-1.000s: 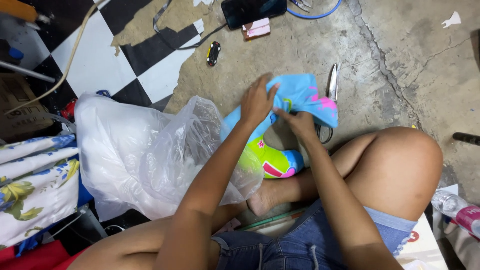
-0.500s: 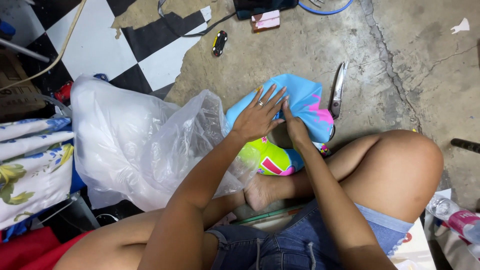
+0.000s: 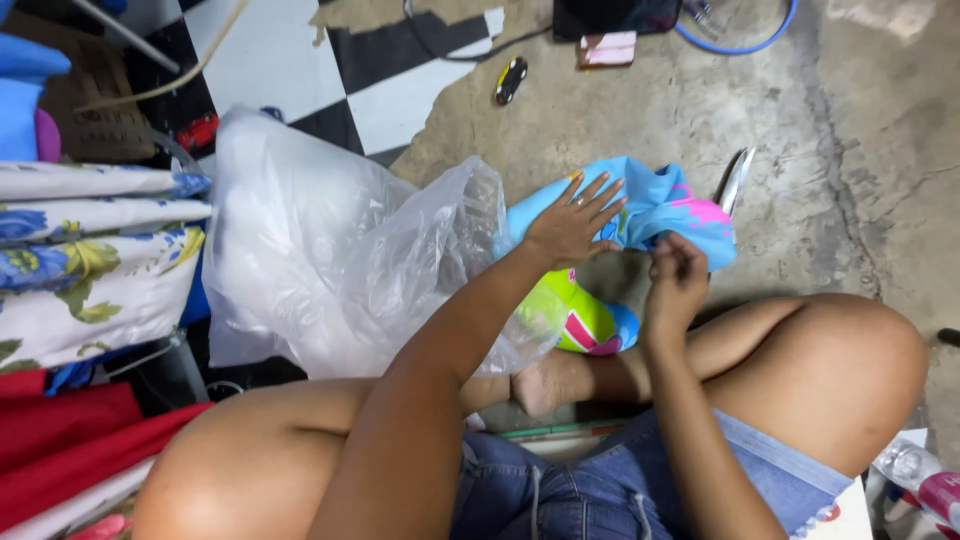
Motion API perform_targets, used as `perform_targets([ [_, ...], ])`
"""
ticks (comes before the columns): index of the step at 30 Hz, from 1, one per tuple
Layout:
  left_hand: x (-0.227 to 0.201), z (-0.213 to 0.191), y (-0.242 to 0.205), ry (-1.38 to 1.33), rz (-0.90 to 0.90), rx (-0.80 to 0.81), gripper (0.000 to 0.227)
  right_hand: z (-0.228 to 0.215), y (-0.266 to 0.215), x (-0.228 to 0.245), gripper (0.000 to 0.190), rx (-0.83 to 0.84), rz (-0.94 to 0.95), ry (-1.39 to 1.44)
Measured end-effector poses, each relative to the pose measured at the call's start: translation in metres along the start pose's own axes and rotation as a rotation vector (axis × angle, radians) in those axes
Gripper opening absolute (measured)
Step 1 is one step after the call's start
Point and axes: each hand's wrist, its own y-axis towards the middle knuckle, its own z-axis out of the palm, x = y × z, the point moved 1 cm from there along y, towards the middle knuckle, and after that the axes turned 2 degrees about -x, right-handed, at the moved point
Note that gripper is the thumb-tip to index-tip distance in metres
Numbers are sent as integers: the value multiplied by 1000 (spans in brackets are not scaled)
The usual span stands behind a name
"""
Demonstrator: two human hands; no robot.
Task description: Stuffing a neck pillow with polyester fiberfill by hand.
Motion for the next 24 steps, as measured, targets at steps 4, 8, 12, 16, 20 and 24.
perform_targets([
  [4,16,-84,28,-463,-137,566,85,35,-68,70,21,332,-90,-81],
  [8,62,-233,13,-322,-34,435,60,112,-105,90,30,621,-62,178],
  [12,109,-370,-39,-265,-235,66,34,201,-121,46,15,948,-254,-189],
  [16,106,-411,-131,-273,-536,-104,31,222,-129,34,14,1001,-200,-258],
  [20,89,-365,-234,-234,-912,109,56,237,-154,5,13,1116,-116,-360],
  [24,68,-307,-305,-79,-1040,330,77,236,-179,-1,14,1239,-42,-455],
])
